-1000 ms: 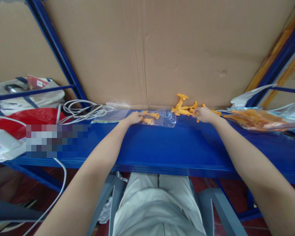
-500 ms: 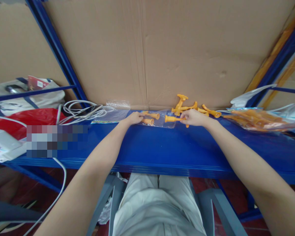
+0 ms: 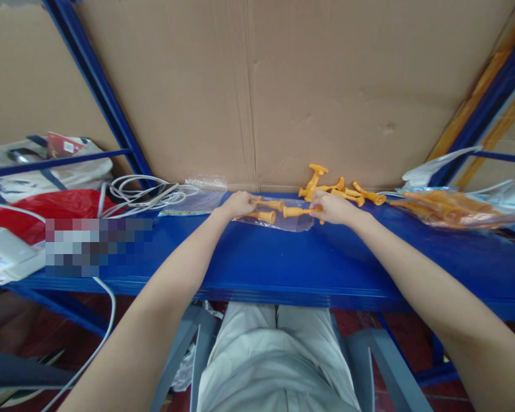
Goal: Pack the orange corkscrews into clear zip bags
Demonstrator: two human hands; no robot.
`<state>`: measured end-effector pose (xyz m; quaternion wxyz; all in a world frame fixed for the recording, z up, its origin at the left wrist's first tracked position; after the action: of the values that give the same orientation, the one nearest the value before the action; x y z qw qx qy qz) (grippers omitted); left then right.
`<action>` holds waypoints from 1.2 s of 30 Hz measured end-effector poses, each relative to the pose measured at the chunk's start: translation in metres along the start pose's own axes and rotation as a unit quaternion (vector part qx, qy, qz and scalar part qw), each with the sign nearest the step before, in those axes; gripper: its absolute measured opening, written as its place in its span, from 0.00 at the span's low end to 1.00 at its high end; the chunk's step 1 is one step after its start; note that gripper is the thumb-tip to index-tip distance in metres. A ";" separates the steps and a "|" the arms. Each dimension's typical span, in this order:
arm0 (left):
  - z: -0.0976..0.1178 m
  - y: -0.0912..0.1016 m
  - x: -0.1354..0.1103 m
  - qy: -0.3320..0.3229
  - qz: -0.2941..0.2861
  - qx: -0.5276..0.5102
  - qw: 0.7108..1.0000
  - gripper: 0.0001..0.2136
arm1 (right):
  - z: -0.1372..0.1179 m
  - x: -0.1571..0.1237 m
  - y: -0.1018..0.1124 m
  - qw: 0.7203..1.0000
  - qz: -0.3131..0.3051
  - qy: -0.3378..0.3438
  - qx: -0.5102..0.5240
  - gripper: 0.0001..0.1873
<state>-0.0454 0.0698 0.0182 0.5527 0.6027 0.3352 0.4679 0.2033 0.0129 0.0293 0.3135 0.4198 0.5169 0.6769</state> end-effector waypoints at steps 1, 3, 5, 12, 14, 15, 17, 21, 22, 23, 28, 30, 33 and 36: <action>0.002 0.001 0.000 0.006 0.024 -0.008 1.000 0.20 | -0.001 0.000 0.000 1.000 0.000 0.007 0.000 0.09; 0.005 -0.002 0.000 0.015 0.064 -0.027 0.997 0.22 | -0.002 0.001 -0.002 1.000 -0.005 0.014 0.001 0.09; 0.007 -0.009 0.003 0.004 0.075 -0.043 0.996 0.24 | -0.002 0.001 -0.004 1.000 -0.020 0.010 0.004 0.10; 0.007 -0.035 0.013 -0.055 -0.062 -0.053 0.995 0.25 | -0.001 0.000 -0.008 0.997 -0.071 -0.006 0.019 0.09; 0.007 -0.033 0.011 -0.049 -0.072 -0.048 0.995 0.25 | -0.001 -0.002 -0.006 0.997 -0.078 -0.024 0.011 0.09; 0.008 -0.032 0.010 -0.046 -0.075 -0.047 0.995 0.25 | -0.001 -0.002 -0.004 0.996 -0.079 -0.033 0.006 0.09; 0.009 -0.030 0.009 -0.043 -0.071 -0.050 0.995 0.25 | -0.002 -0.003 -0.001 0.996 -0.071 -0.049 -0.002 0.10; 0.012 -0.025 0.008 -0.051 -0.050 -0.063 0.995 0.23 | -0.006 -0.004 0.005 0.997 -0.045 -0.059 -0.010 0.12; 0.012 -0.024 0.008 -0.057 -0.046 -0.066 0.995 0.22 | -0.007 -0.004 0.005 0.997 -0.037 -0.060 -0.011 0.13; 0.012 -0.023 0.008 -0.064 -0.043 -0.070 0.995 0.22 | -0.008 -0.005 0.006 0.998 -0.027 -0.061 -0.010 0.13; 0.011 -0.017 0.009 -0.060 -0.009 -0.100 0.993 0.20 | -0.010 -0.006 0.009 0.998 0.013 -0.066 -0.009 0.15; 0.010 -0.015 0.008 -0.047 0.010 -0.105 0.993 0.19 | -0.011 -0.006 0.010 0.997 0.008 -0.070 -0.022 0.16; 0.010 -0.016 0.008 -0.041 0.025 -0.102 0.994 0.18 | -0.012 -0.006 0.009 0.995 -0.009 -0.082 -0.048 0.16; 0.010 -0.019 0.010 -0.052 0.031 -0.085 0.995 0.18 | -0.013 -0.006 0.007 0.993 -0.019 -0.092 -0.064 0.16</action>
<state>-0.0306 0.0783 0.0017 0.6036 0.5871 0.2466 0.4798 0.1941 0.0005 0.0327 0.3994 0.4495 0.4493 0.6608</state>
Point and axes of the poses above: each hand's wrist, its own x-axis towards the middle knuckle, its own y-axis out of the back of the hand, z = x × y, the point moved 4 cm from there along x, towards the middle knuckle, and after that the axes turned 1 degree about -x, right-handed, at the moved point
